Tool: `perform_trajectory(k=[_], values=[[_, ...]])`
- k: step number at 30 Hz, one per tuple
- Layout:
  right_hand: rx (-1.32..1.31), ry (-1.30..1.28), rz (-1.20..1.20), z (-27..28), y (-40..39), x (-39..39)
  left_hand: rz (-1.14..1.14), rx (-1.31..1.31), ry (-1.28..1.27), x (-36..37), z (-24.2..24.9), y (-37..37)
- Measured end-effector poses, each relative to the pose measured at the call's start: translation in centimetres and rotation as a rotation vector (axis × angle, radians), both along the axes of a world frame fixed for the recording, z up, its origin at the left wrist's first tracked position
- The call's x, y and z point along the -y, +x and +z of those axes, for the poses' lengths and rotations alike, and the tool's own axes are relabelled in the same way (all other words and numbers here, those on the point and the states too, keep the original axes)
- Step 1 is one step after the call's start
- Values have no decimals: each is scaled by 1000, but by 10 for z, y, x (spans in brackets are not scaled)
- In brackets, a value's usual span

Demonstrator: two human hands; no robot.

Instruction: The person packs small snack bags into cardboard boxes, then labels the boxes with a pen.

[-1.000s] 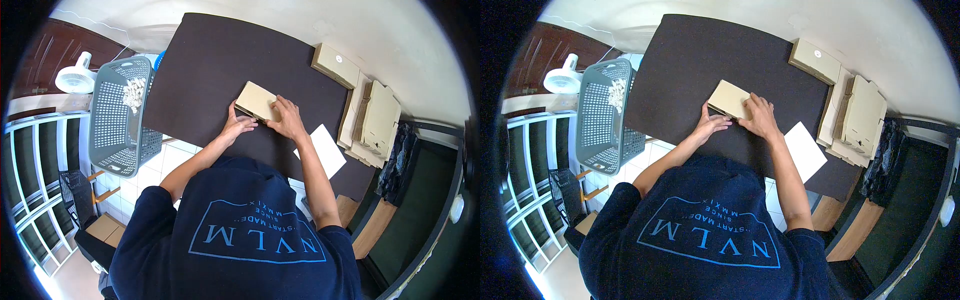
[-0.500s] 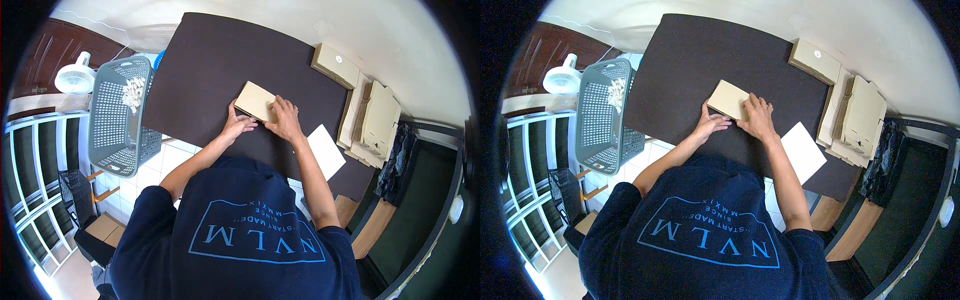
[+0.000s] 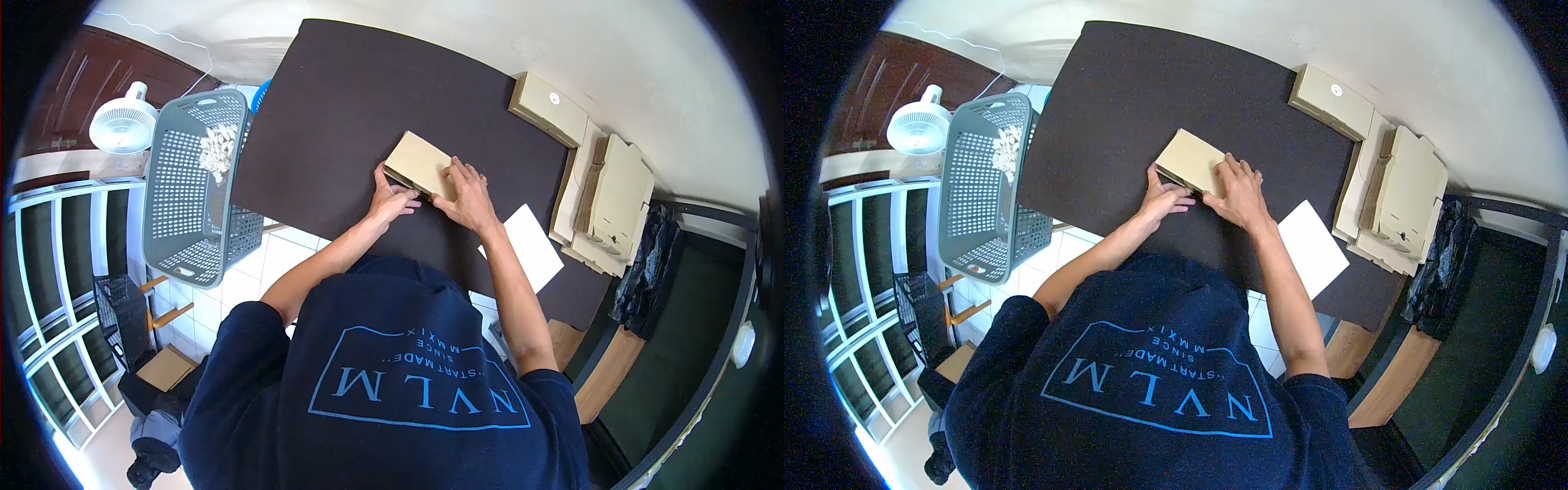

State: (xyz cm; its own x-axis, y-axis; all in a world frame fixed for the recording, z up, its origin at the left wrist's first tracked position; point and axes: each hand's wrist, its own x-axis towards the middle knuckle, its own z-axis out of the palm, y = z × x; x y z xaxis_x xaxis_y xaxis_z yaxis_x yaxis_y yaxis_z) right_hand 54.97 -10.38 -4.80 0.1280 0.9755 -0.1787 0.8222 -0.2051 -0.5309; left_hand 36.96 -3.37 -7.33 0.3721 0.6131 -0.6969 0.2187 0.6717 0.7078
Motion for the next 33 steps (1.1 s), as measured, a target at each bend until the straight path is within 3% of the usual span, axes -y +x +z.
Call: perform_trajectory(k=[7, 15, 25, 27, 28, 29, 31, 33], values=[[33, -1, 7, -2, -4, 2, -59, -92, -5, -3, -1, 6], [77, 30, -15, -3, -10, 4, -45, 122, -6, 0, -7, -10], [138, 7, 3, -1, -13, 5, -67, 71, -61, -15, 15, -16], [241, 93, -11, 3, -22, 12, -248, -274, 232, -23, 17, -21], [241, 94, -13, 4, -28, 15, -233, -378, 511, -22, 12, -24], [221, 160, -67, 4, -38, 16, -237, -377, 514, -21, 6, -23], [192, 218, -118, -1, -56, 17, -251, -551, 1225, -19, -2, -21], [249, 215, -104, -15, -70, 16, -294, -530, 1209, -17, -8, -16]])
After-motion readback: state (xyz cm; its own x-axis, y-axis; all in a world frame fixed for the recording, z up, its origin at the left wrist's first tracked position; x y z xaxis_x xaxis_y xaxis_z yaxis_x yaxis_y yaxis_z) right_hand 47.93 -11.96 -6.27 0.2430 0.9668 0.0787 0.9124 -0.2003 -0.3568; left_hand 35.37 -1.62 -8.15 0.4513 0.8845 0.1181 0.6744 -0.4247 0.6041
